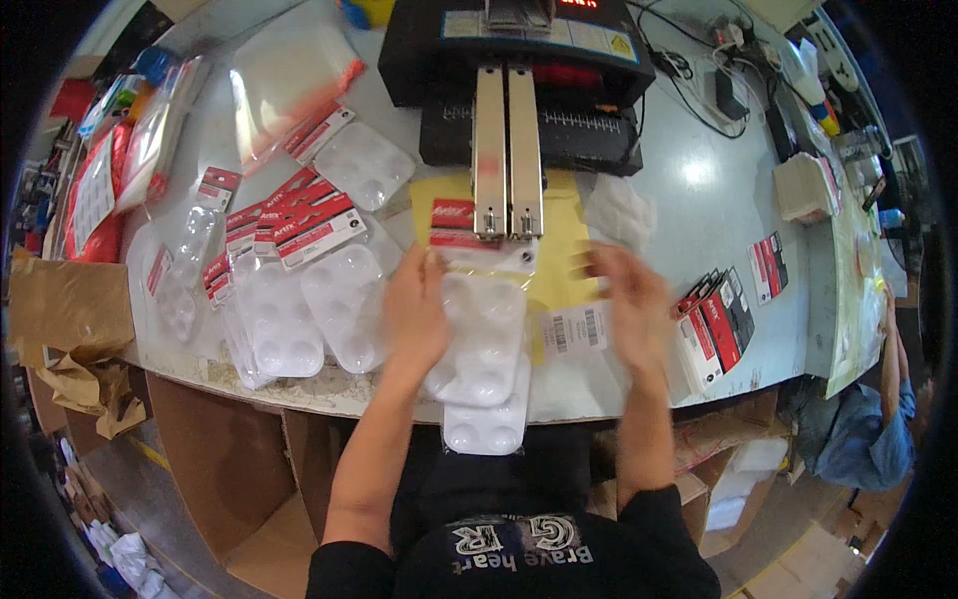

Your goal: The person repeatedly picks up plastic mixing palettes and their red-and-white labels, inserts the palettes into clear plastic bags, and seals the bags. The person then places the sealed packages into a cardboard box. The process is repeated for multiple units.

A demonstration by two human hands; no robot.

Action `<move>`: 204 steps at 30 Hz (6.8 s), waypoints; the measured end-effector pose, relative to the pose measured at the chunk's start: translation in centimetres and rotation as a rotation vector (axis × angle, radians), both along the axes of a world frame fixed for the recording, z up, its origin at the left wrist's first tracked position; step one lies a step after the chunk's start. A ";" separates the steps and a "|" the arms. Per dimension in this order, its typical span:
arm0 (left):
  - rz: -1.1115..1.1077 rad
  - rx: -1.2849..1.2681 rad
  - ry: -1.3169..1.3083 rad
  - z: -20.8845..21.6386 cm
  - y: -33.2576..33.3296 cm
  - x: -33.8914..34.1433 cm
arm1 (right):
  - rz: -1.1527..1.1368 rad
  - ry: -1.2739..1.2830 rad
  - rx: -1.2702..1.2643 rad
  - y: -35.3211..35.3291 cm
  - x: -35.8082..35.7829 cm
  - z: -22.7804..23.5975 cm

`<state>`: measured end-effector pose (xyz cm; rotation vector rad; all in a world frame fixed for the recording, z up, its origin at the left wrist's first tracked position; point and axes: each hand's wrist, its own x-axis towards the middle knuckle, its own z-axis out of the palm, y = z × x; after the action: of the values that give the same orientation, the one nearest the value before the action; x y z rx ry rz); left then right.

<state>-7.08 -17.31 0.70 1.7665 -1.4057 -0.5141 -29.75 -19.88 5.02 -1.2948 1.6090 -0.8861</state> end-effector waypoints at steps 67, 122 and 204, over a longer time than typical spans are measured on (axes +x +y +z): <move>-0.298 0.314 0.740 6.7 7.8 -2.6 | 0.459 0.076 0.001 3.5 0.6 7.5; 0.205 0.279 0.052 4.3 3.2 4.9 | -0.297 0.399 -0.548 2.7 -6.5 0.7; -0.303 0.261 0.609 6.1 7.7 -2.9 | 0.716 0.404 -0.423 2.4 2.1 6.8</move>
<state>-9.98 -9.59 6.81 1.4060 -1.1962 -1.3238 -27.64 -17.53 11.85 -2.2689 1.1008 -0.5347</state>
